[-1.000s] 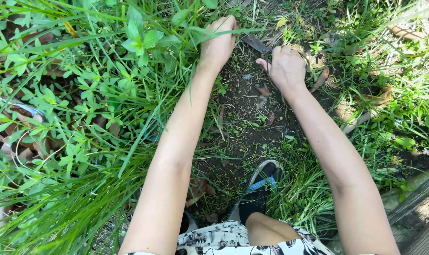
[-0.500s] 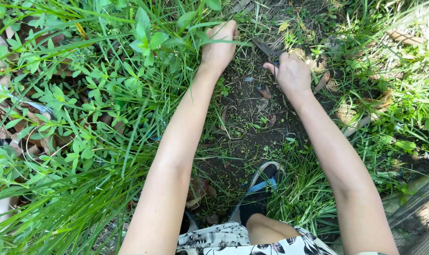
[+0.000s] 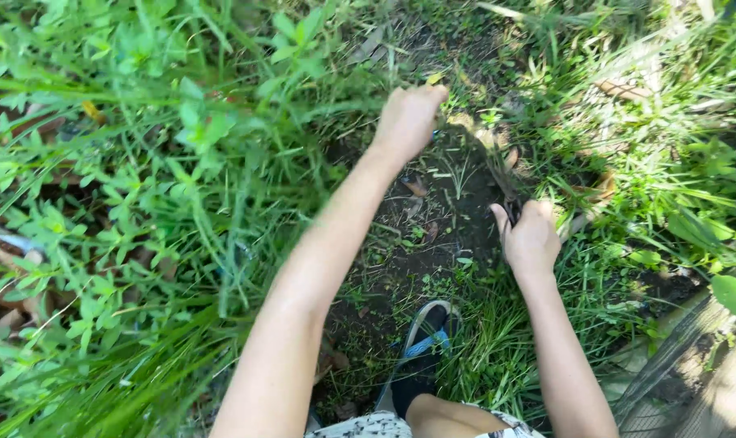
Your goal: The person uses shears to cut weeds and grass at ground level in a garden area. They repeatedly gather small bunches of vegetation with one hand and snip them with the other, leaving the cut material on the ground.
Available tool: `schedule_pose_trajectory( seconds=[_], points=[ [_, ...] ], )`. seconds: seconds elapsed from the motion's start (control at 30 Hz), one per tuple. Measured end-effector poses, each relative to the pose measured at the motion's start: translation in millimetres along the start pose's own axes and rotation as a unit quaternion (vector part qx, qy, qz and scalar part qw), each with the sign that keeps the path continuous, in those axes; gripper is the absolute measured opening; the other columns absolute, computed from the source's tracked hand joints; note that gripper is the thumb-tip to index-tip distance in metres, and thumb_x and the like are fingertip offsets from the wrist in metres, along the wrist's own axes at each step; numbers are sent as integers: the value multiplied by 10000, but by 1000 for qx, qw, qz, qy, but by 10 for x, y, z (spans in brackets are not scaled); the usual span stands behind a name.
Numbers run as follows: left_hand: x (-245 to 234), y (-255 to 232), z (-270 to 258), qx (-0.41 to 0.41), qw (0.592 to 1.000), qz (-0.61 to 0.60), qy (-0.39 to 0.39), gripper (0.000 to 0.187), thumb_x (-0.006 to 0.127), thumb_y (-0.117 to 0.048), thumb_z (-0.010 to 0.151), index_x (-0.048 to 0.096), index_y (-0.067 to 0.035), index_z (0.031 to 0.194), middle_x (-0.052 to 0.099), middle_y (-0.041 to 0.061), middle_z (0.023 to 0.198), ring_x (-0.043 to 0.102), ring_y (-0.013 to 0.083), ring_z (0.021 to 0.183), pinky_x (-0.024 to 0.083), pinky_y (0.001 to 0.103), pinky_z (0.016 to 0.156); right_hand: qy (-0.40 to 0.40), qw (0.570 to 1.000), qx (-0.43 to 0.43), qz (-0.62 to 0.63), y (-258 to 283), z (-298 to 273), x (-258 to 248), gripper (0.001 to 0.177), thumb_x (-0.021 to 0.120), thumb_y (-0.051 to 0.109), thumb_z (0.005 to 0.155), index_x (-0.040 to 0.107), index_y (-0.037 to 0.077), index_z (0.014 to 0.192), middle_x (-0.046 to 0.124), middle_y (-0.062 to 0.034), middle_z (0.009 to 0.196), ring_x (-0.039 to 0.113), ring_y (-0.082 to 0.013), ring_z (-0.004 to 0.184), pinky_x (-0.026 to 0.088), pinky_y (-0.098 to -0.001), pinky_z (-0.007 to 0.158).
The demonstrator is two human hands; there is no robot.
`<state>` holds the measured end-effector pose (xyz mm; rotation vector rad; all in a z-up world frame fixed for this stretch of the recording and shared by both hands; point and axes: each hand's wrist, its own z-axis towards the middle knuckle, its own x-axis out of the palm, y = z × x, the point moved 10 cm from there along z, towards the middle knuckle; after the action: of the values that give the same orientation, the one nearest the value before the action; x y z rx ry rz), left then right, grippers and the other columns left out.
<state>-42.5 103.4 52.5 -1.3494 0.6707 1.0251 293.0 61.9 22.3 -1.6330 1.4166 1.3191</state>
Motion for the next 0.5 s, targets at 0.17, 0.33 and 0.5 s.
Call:
schedule_pose_trajectory(
  seconds=[0.17, 0.33, 0.5],
  points=[
    [632, -581, 230, 100, 977, 137, -132, 265, 735, -131, 995, 771, -317, 1179, 754, -54, 845, 799, 233, 765, 586, 446, 759, -204, 965, -54, -156, 29, 177, -124, 643, 750, 862, 1030, 673, 224, 1006, 655, -7, 960, 800, -278, 929, 650, -417, 836],
    [1132, -655, 281, 140, 960, 142, -198, 202, 785, -194, 925, 792, -348, 1056, 664, -34, 785, 737, 237, 733, 552, 452, 806, -280, 940, -66, -184, 152, 275, -225, 672, 721, 926, 1022, 632, 261, 993, 600, 35, 940, 758, -199, 907, 634, -333, 756],
    [1318, -507, 500, 95, 990, 99, -31, 189, 762, -146, 1007, 835, -319, 1031, 770, -61, 898, 814, 225, 886, 555, 428, 918, -274, 945, -47, -174, -29, 444, -144, 729, 708, 970, 980, 612, 251, 1047, 624, 29, 1047, 778, -188, 996, 651, -297, 796]
  ],
)
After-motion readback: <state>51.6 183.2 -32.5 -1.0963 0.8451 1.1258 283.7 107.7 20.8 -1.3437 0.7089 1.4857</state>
